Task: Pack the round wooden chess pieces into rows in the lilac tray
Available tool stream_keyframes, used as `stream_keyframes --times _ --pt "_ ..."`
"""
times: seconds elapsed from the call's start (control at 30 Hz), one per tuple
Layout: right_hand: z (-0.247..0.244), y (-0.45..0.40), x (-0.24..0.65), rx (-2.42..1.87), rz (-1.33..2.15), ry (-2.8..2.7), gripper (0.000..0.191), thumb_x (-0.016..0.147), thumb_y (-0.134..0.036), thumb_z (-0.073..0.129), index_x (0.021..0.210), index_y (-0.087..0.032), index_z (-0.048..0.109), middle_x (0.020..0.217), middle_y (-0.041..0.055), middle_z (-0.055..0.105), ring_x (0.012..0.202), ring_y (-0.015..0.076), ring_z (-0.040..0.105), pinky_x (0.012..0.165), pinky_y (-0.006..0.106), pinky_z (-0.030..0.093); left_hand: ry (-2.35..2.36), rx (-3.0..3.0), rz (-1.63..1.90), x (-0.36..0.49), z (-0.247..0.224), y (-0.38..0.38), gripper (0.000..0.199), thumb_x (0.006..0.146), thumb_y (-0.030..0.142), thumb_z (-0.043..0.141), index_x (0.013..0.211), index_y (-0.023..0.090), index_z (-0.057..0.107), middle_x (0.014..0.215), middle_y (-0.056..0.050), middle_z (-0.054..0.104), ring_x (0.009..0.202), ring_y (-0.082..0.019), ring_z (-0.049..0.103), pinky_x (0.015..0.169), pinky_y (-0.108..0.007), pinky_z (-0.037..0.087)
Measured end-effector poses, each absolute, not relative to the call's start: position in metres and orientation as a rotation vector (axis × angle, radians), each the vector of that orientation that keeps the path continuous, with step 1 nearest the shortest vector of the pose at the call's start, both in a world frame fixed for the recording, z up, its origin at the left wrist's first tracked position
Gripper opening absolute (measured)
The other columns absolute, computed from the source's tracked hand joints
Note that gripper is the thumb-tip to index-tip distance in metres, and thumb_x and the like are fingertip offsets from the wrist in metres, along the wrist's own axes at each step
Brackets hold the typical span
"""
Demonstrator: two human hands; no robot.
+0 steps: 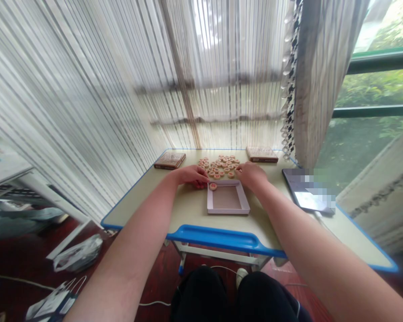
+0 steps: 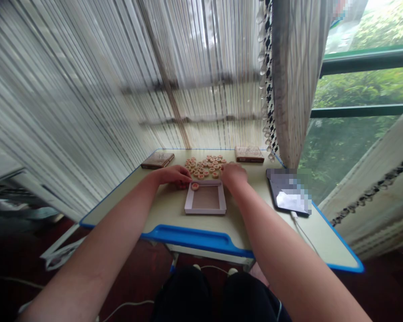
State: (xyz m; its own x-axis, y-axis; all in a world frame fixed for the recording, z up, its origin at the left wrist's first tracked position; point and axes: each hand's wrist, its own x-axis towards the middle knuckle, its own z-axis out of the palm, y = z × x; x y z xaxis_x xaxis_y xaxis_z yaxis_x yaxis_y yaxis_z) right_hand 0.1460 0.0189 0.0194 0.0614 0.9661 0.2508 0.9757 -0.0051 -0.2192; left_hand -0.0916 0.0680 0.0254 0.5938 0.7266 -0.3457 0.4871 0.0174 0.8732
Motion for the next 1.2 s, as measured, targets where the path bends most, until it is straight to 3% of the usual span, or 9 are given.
stream_keyframes --times 0.33,0.47,0.67,1.03,1.2 --pt "0.023 0.019 0.153 -2.083 0.053 -1.809 0.025 0.076 -0.031 0.051 0.092 -0.020 0.067 0.091 0.0103 0.067 0.084 0.0226 0.061 0.067 0.031 0.043 1.044 1.630 0.258 -0.092 0.024 0.067 0.038 0.052 0.040 0.078 0.072 0.013 0.060 0.065 -0.004 0.066 0.056 -0.012 0.061 0.056 -0.023 0.050" --pt "0.038 0.000 0.136 -1.774 0.114 -1.865 0.035 0.074 -0.037 0.056 0.104 -0.020 0.062 0.091 0.0069 0.067 0.080 0.0192 0.060 0.065 0.027 0.042 1.030 1.658 0.253 -0.092 0.024 0.067 0.038 0.052 0.041 0.077 0.072 0.013 0.060 0.064 -0.002 0.065 0.058 -0.011 0.061 0.058 -0.023 0.050" --pt "0.040 -0.025 0.108 -1.176 0.233 -2.386 0.017 0.070 -0.032 0.060 0.083 -0.021 0.065 0.083 0.0010 0.066 0.072 0.0129 0.056 0.066 0.022 0.040 1.002 1.691 0.248 -0.092 0.025 0.065 0.037 0.053 0.041 0.077 0.072 0.013 0.061 0.062 0.000 0.064 0.056 -0.010 0.060 0.058 -0.023 0.049" --pt "0.035 -0.025 0.109 -1.235 0.347 -2.514 0.030 0.068 -0.034 0.062 0.096 -0.023 0.065 0.081 0.0002 0.067 0.066 0.0127 0.056 0.059 0.021 0.040 1.008 1.669 0.251 -0.092 0.027 0.064 0.037 0.052 0.039 0.078 0.072 0.013 0.061 0.063 -0.001 0.064 0.060 -0.011 0.061 0.060 -0.024 0.049" --pt "0.033 -0.022 0.111 -1.210 0.450 -2.514 0.021 0.070 -0.036 0.061 0.084 -0.024 0.069 0.072 -0.0012 0.066 0.061 0.0118 0.056 0.056 0.022 0.039 1.000 1.667 0.256 -0.093 0.026 0.065 0.036 0.052 0.039 0.078 0.070 0.013 0.061 0.062 -0.001 0.064 0.058 -0.011 0.061 0.057 -0.023 0.049"
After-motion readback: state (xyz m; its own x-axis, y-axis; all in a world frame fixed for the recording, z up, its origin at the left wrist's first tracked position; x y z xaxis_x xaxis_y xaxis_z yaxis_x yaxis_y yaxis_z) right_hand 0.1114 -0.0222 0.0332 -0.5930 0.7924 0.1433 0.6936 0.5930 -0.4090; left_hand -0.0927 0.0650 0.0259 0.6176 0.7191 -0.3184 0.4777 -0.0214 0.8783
